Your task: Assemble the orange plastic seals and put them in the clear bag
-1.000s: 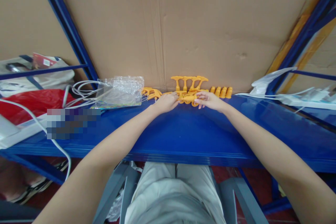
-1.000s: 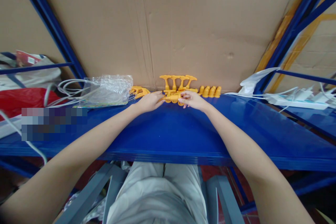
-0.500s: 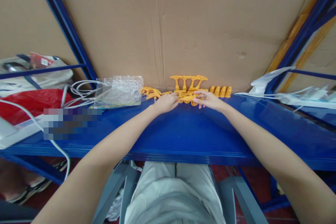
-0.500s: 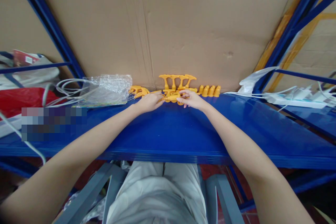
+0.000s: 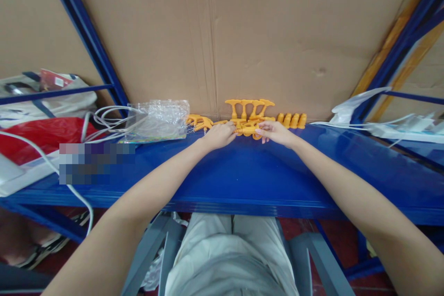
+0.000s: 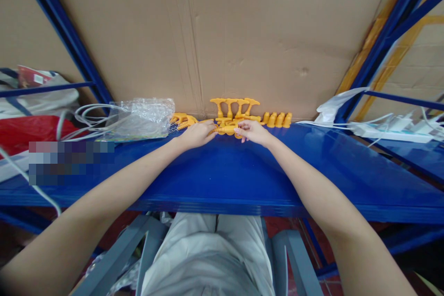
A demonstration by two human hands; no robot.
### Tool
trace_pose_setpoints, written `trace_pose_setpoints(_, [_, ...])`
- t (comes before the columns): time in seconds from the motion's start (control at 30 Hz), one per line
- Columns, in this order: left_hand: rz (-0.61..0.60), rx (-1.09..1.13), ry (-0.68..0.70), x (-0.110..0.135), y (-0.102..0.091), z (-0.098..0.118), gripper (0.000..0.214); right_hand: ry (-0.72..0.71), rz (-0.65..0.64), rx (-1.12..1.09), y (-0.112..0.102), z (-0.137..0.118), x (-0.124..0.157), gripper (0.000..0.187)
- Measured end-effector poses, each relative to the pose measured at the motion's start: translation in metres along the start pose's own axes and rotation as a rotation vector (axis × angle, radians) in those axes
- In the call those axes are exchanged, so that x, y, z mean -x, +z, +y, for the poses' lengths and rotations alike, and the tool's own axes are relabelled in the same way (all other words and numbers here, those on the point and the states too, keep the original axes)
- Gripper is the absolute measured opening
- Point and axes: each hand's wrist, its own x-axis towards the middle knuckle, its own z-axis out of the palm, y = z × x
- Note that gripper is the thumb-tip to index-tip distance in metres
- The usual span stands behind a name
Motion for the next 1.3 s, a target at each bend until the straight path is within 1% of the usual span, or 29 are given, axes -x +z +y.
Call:
trace_pose_setpoints(0.17, [-0.009, -0.007, -0.009, 0.0, 0.002, -0.001, 0.033, 0.054, 0.017, -0.026, 0.003, 0.001, 0.001, 0.016])
trace_pose_setpoints(0.37, [-0.021, -0.015, -0.009, 0.0, 0.001, -0.001, 0.032, 0.099, 0.007, -0.058, 0.005, 0.0, 0.001, 0.019])
trace_pose_setpoints(0.53, [-0.025, 0.023, -0.025, -0.001, 0.002, -0.002, 0.032, 0.121, 0.033, -0.076, 0.006, 0.0, 0.0, 0.022])
trace_pose_setpoints(0.6, [0.014, 0.071, -0.036, -0.001, 0.003, -0.004, 0.032, 0.116, 0.056, -0.079, 0.004, -0.001, -0.001, 0.023])
trace_pose_setpoints(0.67, [0.095, 0.131, -0.035, -0.002, 0.004, -0.008, 0.037, 0.117, 0.097, -0.075, 0.001, -0.003, -0.002, 0.021])
trace_pose_setpoints(0.77, [0.21, 0.188, -0.039, -0.002, 0.007, -0.016, 0.051, 0.132, 0.219, -0.067, -0.007, -0.004, -0.004, 0.018])
trace_pose_setpoints(0.83, [0.224, 0.185, -0.066, -0.001, 0.009, -0.022, 0.052, 0.16, 0.321, -0.062, -0.013, -0.003, -0.005, 0.018])
trace_pose_setpoints(0.97, [0.176, 0.121, -0.147, 0.0, 0.013, -0.032, 0.047, 0.283, 0.482, -0.071, -0.024, 0.001, -0.005, 0.025])
trace_pose_setpoints(1.03, [0.152, 0.087, -0.186, 0.0, 0.014, -0.036, 0.043, 0.339, 0.517, -0.071, -0.026, 0.003, -0.004, 0.025])
trace_pose_setpoints(1.1, [0.122, 0.055, -0.241, 0.001, 0.014, -0.041, 0.039, 0.366, 0.51, -0.047, -0.026, 0.005, -0.004, 0.026])
trace_pose_setpoints(1.2, [0.059, 0.001, -0.353, 0.004, 0.014, -0.051, 0.039, 0.35, 0.446, 0.035, -0.022, 0.007, -0.005, 0.032])
trace_pose_setpoints(1.3, [-0.02, -0.031, -0.457, 0.008, 0.018, -0.063, 0.043, 0.3, 0.363, 0.23, -0.013, 0.007, -0.006, 0.038])
